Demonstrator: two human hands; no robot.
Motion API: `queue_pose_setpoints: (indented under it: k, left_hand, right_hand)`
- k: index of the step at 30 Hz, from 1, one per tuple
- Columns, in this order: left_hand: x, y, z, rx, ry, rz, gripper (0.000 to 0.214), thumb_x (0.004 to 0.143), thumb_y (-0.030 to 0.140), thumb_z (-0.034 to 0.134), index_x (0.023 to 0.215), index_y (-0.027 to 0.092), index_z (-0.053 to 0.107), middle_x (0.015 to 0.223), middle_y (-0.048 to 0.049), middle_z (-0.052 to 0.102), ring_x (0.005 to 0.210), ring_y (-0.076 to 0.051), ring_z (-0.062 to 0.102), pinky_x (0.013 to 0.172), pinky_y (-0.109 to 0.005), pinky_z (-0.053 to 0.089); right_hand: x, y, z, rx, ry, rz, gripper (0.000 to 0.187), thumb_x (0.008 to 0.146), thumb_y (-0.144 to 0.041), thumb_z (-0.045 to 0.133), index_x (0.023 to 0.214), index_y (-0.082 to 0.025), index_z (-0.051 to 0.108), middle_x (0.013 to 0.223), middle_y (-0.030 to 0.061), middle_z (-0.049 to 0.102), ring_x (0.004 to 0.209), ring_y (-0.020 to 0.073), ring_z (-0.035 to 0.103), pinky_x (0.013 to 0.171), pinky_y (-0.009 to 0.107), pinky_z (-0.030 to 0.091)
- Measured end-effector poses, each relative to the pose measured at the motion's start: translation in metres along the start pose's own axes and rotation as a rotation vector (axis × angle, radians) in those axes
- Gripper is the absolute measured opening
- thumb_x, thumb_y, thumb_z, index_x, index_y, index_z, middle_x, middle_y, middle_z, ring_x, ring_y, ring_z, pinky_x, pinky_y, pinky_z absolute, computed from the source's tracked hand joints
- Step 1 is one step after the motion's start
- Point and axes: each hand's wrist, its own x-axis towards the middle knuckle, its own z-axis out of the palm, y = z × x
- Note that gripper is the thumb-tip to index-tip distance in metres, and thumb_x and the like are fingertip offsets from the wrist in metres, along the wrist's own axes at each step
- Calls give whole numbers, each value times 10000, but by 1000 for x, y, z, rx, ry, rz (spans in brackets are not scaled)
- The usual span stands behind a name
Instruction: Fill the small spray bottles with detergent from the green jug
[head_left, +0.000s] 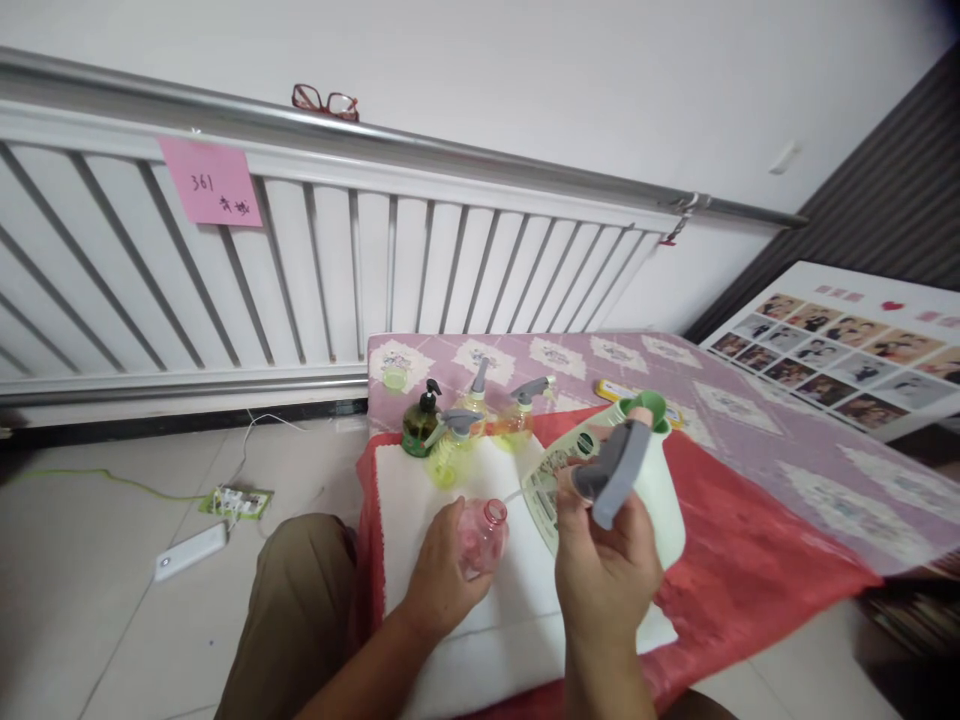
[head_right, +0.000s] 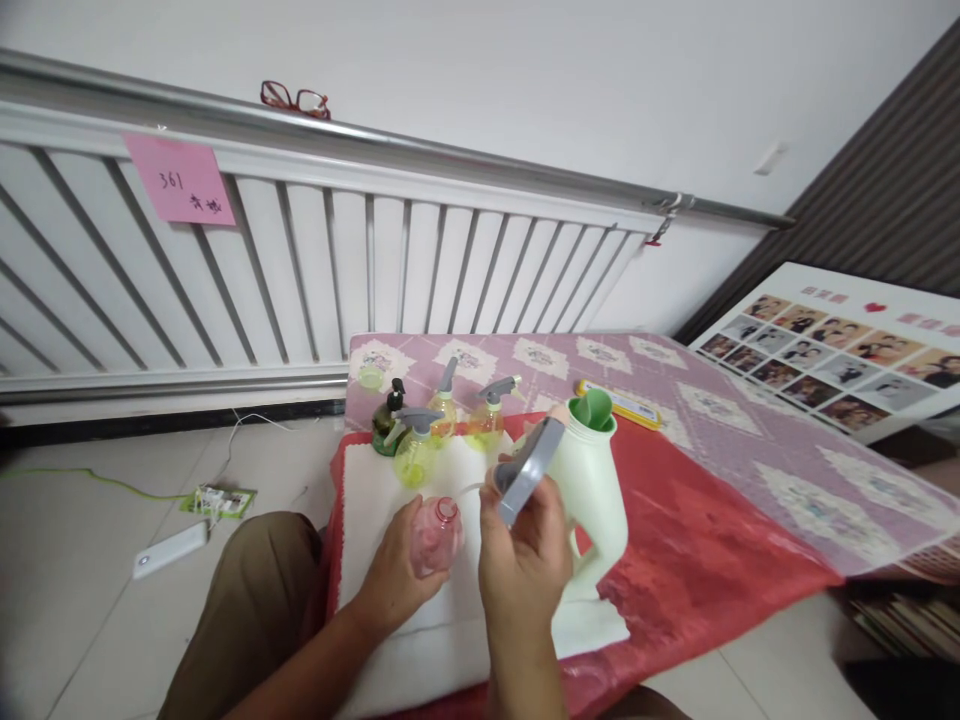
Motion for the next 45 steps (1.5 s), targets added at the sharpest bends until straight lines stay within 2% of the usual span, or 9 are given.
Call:
queue_pose_setpoints:
  k: [8,12,16,20,29,37,41,45]
  left_hand:
    - [1,3,-1,-25,-11,-15,981,594,149,708,1433,227,206,1422,-152,413,1322,-332,410,1110,-537,353]
    - [1,4,-2,-27,-30,-20,979,597,164,715,1430,228,205,1428,-151,407,1330,-328,400,1113,-534,349]
    - [2,4,-3,-33,-36,-21,999,579,173,734,1429,234,212,1424,-141,421,1319,-322,415,1110,-517,361]
    - [1,3,-3,-32,-24,6,1000,577,174,741,1432,229,225,1420,-128,431,1316,-312,422,1107,-505,366]
    - [3,7,-7,-41,-42,10,982,588,159,723,1427,235,219,1408,-120,436,1311,-298,421,1106,-487,365]
    - [3,9,-9,-48,-49,15,983,586,153,731,1418,240,216,1400,-125,436,1307,-305,420,1102,-495,362]
    - [3,8,-9,-41,-47,13,981,592,150,725,1423,238,213,1412,-123,427,1317,-303,410,1108,-495,354]
    - [2,7,-8,-45,-49,4,992,584,148,737,1425,222,217,1414,-132,426,1315,-305,414,1109,-493,352]
  right_hand:
    - [-18,50,-2,7,-333,360,341,794,-398,694,1099,-251,649,1160,82,702,1066,235,647,946,406,502]
    - [-25,67,-11,20,-480,420,390,820,-423,665,1175,-267,625,1220,83,680,1103,235,630,970,410,486]
    - [-26,73,-15,9,-592,417,363,839,-432,641,1165,-273,625,1235,75,671,1145,238,602,974,400,476]
    - [-24,73,-18,-13,-649,391,338,852,-424,627,1159,-281,617,1245,61,661,1143,225,598,1001,393,453]
    - [-14,65,-23,-148,-788,293,310,867,-406,600,1141,-262,612,1242,70,658,1147,231,598,982,379,468]
    - [2,48,-25,-272,-887,229,325,865,-406,598,1147,-246,626,1219,74,676,1118,261,623,970,410,479]
    - [9,46,-23,-320,-939,189,333,873,-400,582,1171,-254,618,1166,56,696,1077,260,640,926,401,501]
    - [15,45,-22,-359,-1013,135,283,879,-390,563,1116,-253,633,1088,45,713,1016,251,656,883,385,516]
